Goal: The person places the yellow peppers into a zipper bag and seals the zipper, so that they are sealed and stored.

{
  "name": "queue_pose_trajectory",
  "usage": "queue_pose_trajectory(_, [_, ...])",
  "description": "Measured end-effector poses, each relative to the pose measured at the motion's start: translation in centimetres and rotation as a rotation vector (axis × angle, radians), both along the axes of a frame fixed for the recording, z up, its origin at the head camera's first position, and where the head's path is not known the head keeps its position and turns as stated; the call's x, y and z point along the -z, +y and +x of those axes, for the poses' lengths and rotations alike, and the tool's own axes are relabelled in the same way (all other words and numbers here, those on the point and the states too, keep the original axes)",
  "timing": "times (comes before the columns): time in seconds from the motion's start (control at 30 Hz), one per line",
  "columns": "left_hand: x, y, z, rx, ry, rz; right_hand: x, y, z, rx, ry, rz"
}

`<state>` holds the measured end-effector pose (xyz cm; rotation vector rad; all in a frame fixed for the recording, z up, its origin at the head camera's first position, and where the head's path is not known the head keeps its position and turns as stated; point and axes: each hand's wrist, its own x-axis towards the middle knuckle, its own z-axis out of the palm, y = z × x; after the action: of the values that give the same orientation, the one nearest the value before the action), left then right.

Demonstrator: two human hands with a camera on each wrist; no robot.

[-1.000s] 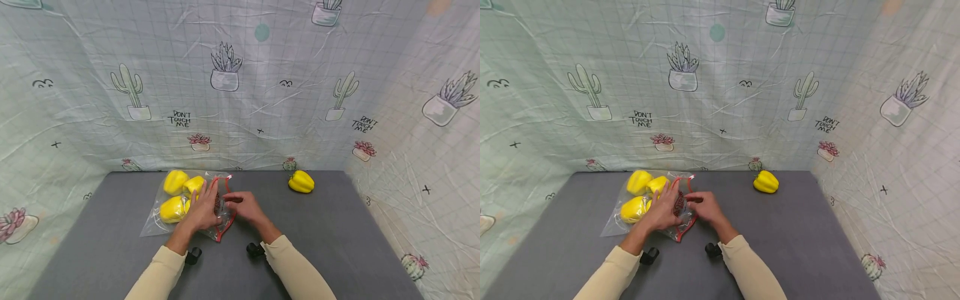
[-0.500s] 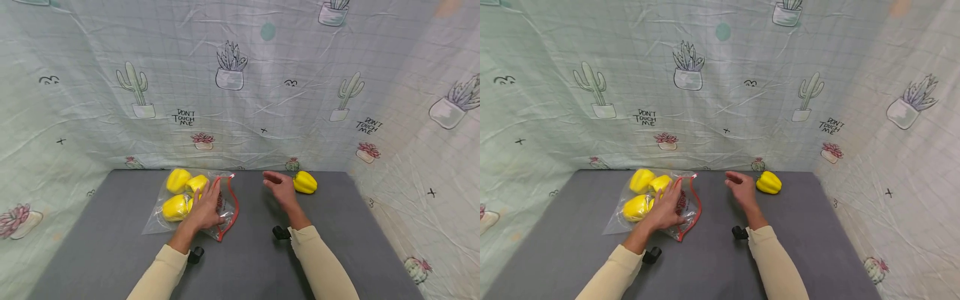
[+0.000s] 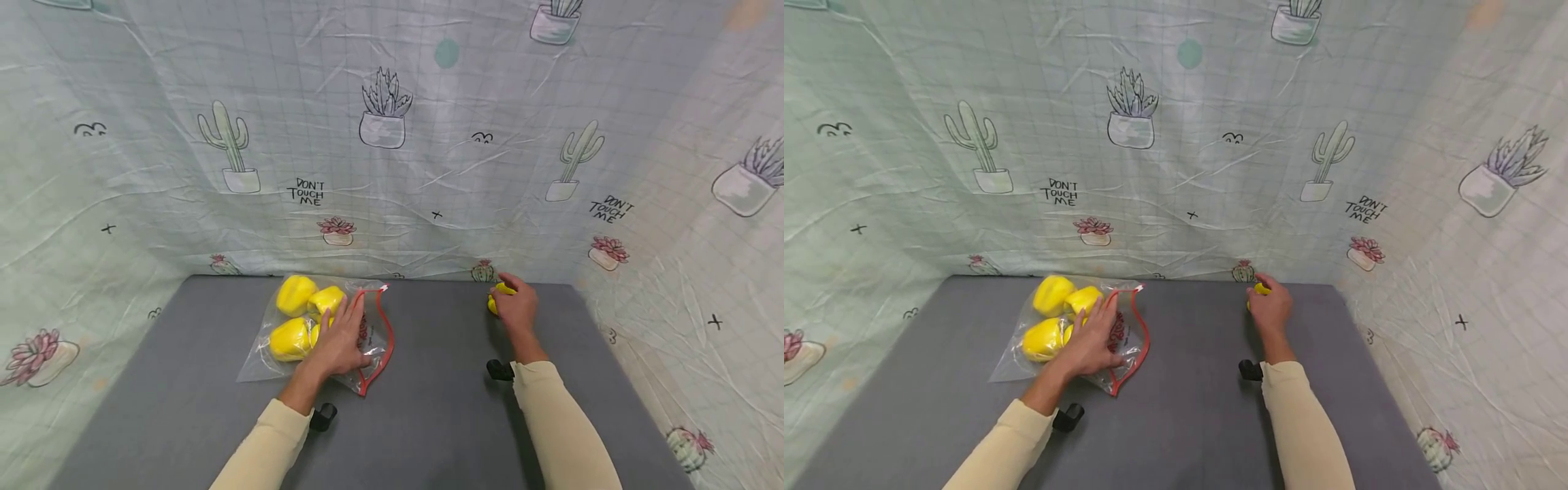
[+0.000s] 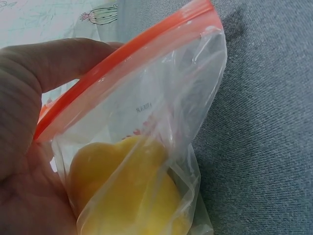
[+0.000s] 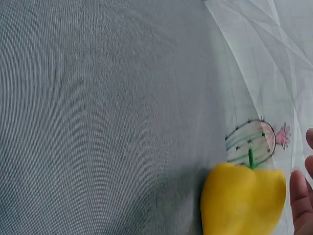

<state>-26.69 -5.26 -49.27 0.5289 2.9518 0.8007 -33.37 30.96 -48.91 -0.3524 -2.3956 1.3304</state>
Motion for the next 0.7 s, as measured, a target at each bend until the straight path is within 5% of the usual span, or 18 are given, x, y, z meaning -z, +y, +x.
queue_pose_trajectory(0.23, [0.0,-0.1,0.1,-0.005,-0.026,-0.006,-0.6,2.3,-0.5,0.008,-0.103,0.047])
queue_pose_trajectory(0.43, [0.3,0.1,0.0,0.001,-0.023,0.005,1.0,4.7,-0.6,-0.181,-0.280,0.224])
queue_pose_trajectory(0.57, [0.2,0.2,-0.1,0.003,-0.016,0.002,2.0,5.5,-0.5,-0.274,-0.256,0.392])
queue_pose_trajectory(0.7, [0.2,0.3,-0.1,-0.004,-0.013,-0.016,2.2,5.5,-0.2,-0.252,-0.228,0.432])
